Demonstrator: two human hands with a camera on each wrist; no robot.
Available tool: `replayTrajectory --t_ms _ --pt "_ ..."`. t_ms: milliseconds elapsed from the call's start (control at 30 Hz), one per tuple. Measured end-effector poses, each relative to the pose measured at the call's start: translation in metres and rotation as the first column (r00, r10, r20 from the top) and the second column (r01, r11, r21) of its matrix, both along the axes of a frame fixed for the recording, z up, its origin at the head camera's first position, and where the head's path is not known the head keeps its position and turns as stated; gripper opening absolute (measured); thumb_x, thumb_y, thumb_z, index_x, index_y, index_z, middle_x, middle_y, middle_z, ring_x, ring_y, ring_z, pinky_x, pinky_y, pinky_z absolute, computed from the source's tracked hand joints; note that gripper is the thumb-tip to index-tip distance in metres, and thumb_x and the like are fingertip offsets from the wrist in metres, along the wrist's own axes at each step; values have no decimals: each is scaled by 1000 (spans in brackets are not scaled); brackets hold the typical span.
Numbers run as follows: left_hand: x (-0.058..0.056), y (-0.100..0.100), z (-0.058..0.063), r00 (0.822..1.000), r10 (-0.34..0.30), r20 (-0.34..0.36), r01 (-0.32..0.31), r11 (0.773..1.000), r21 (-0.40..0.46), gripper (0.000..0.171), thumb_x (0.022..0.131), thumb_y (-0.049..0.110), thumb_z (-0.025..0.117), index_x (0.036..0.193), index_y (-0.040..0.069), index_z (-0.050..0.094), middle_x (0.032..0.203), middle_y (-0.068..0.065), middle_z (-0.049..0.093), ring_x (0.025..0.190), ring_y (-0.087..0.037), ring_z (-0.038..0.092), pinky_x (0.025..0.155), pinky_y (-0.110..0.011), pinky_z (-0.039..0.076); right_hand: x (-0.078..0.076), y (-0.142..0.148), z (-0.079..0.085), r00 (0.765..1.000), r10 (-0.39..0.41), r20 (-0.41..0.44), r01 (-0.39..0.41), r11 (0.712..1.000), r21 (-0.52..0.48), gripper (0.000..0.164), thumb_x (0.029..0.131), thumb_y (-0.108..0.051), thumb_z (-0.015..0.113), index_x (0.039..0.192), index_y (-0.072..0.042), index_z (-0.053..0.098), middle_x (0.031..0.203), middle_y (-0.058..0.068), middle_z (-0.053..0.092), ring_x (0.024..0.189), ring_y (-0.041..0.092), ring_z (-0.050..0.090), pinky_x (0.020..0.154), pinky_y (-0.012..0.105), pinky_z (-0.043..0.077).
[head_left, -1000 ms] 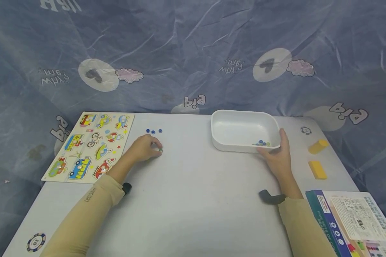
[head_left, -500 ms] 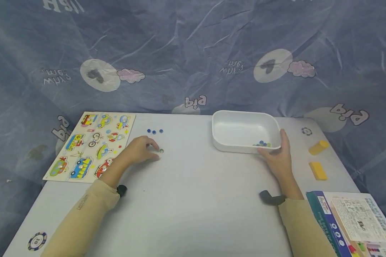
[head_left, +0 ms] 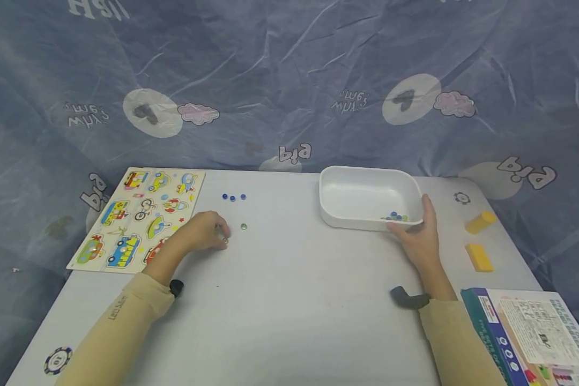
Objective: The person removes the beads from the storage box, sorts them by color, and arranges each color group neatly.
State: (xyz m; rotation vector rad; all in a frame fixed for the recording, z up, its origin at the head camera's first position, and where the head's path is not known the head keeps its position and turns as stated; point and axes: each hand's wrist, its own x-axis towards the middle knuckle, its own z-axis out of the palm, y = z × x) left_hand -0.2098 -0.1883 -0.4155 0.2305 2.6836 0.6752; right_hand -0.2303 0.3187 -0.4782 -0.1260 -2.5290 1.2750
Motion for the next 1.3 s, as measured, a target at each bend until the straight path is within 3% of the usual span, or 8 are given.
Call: replayTrajectory --t_ms 167,533,1000,1300 --pt "-3 4 0 1000 -19 -19 19 1000 -18 14 74 15 79 85 15 71 106 -8 65 100 -25 55 87 -40 45 1 1 0 1000 -10 4 10 1000 13 109 73 -39 79 150 -36 3 160 -9 5 148 15 6 121 41 6" --pt "-17 10 -5 998 31 -50 -32 999 -11 17 77 17 77 93 15 71 116 -9 65 118 -29 53 99 -45 43 3 -1 1 1000 -3 11 3 1000 -11 108 73 -40 79 150 -38 3 159 -10 5 148 14 5 121 41 5" --pt "-15 10 -3 997 50 -50 -50 999 -6 22 78 17 77 98 16 71 120 -10 62 122 -31 51 101 -46 42 0 -1 3 1000 5 5 -5 1000 7 109 74 -43 78 150 -36 1 159 -9 4 148 16 5 120 43 5" --pt "-9 11 8 996 30 -88 -31 999 -10 30 75 18 79 104 12 70 117 -10 63 119 -30 53 100 -46 42 2 0 1 1000 -3 6 3 1000 13 109 74 -44 78 150 -36 1 160 -8 4 148 17 6 120 45 5"
